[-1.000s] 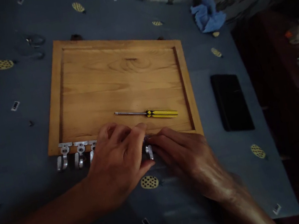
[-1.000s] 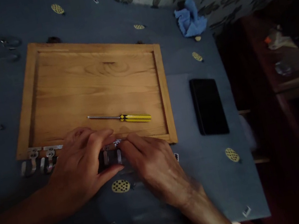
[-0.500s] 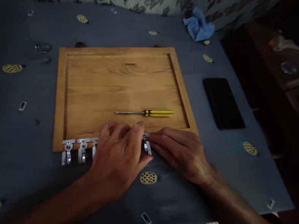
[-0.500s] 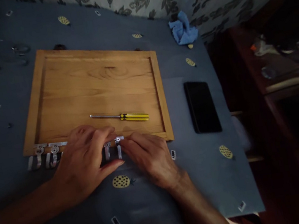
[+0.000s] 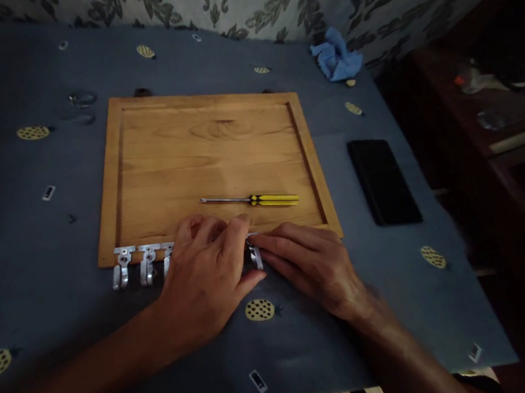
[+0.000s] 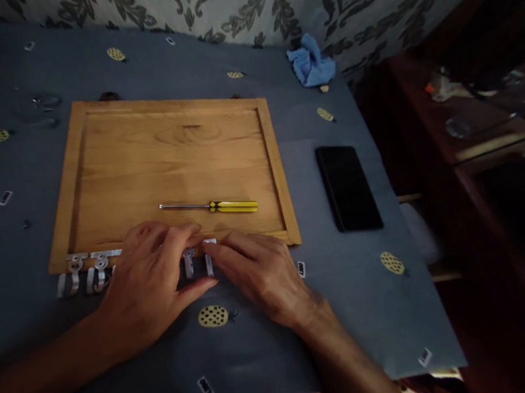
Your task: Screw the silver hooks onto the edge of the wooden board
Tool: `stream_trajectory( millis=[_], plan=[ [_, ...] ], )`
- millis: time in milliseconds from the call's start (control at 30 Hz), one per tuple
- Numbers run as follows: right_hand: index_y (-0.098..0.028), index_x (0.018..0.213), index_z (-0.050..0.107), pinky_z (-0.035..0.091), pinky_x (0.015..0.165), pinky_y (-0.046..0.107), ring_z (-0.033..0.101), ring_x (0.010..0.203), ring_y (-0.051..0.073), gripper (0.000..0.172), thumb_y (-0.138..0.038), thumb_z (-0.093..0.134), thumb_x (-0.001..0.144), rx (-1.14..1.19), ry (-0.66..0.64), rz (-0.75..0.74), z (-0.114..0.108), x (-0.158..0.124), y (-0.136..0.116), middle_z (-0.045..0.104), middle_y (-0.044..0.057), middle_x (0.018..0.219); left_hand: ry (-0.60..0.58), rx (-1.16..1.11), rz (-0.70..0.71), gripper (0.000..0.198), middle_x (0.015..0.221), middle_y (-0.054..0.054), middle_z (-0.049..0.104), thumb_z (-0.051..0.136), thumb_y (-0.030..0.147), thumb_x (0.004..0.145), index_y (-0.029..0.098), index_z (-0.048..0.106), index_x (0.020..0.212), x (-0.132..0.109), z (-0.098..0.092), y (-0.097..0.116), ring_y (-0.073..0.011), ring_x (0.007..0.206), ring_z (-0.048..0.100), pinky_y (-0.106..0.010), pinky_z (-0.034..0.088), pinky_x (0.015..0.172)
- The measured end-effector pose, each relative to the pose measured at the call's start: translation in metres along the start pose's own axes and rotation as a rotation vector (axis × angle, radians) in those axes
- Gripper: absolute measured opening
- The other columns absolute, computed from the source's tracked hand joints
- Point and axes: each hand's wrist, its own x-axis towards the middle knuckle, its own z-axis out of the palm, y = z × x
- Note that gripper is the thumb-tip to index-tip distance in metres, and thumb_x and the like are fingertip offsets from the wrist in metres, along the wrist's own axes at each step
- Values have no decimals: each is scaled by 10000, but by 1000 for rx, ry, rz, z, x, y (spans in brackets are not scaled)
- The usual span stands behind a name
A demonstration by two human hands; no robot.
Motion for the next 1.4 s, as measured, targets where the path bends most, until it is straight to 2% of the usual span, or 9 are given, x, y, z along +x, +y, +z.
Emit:
stream_trajectory(
  millis=[300, 533, 600, 667, 733, 967, 1067, 1233, 1400],
  plan=[
    [-190, 1109, 723, 541, 669, 271, 675, 746, 149, 239, -220, 493, 1051, 8, 4, 27, 3, 1, 1, 707, 41, 867, 25, 4, 8, 571, 1018, -79, 712, 839, 328, 783, 150, 480, 1189, 0, 1, 0, -280, 979, 639, -448, 453, 919],
    [-234, 1318, 602, 587, 743, 279, 698, 839, 164, 312, -223, 586, 1007, 205, -60, 99, -18, 2, 9, 703, 39, 990, 38, -26, 17, 544, 968, -98, 715, 835, 301, 788, 130, 497, 1178, -1, 1, 0, -295, 949, 639, -454, 447, 899],
    [-227, 1291, 620, 594, 766, 304, 699, 883, 182, 303, -200, 598, 990, 126, 0, 139, -23, 4, 19, 698, 61, 1048, 41, -33, 16, 551, 987, -92, 720, 824, 302, 800, 145, 482, 1204, -1, 2, -1, -293, 957, 640, -460, 448, 906],
    [-203, 1268, 640, 581, 885, 415, 672, 1070, 265, 282, -215, 575, 993, -90, 61, 161, -24, 6, 31, 680, 120, 1194, 42, -31, 15, 546, 1014, -85, 724, 810, 309, 814, 160, 471, 1215, -2, 2, -1, -289, 958, 641, -465, 452, 908],
    [-179, 1265, 643, 549, 933, 517, 631, 1144, 334, 291, -223, 564, 988, -249, 36, 173, -21, 8, 42, 655, 154, 1282, 30, -20, 13, 544, 1041, -90, 724, 804, 321, 819, 162, 468, 1215, -2, 1, -1, -291, 966, 641, -471, 457, 911],
    [-200, 1128, 699, 547, 764, 414, 655, 880, 263, 214, -274, 532, 1015, -151, -10, 141, -19, 7, 47, 703, 98, 941, -41, -31, -24, 549, 1051, -88, 727, 804, 342, 824, 158, 469, 1219, -1, -1, 0, -305, 1018, 635, -479, 451, 929],
    [-239, 1039, 706, 546, 704, 358, 665, 813, 222, 134, -324, 620, 982, 68, 171, 212, -28, 8, 31, 697, 55, 895, -49, -36, -31, 556, 1041, -85, 726, 815, 342, 814, 152, 476, 1211, -1, -1, -1, -304, 1019, 636, -472, 452, 922],
    [-260, 912, 642, 487, 525, 318, 590, 607, 165, 163, -414, 692, 932, 277, 702, 343, -36, 20, -11, 661, 34, 895, -76, -46, -40, 501, 1058, -79, 716, 804, 335, 830, 170, 490, 1184, -1, -2, -2, -282, 1030, 640, -447, 440, 934],
    [-247, 964, 559, 391, 408, 283, 546, 479, 131, 210, -453, 571, 1005, 313, 835, 343, -20, 30, -39, 679, 35, 849, -95, -33, -45, 516, 1079, -102, 711, 820, 337, 815, 149, 498, 1172, -1, -1, -1, -290, 1043, 637, -439, 429, 931]
  ],
)
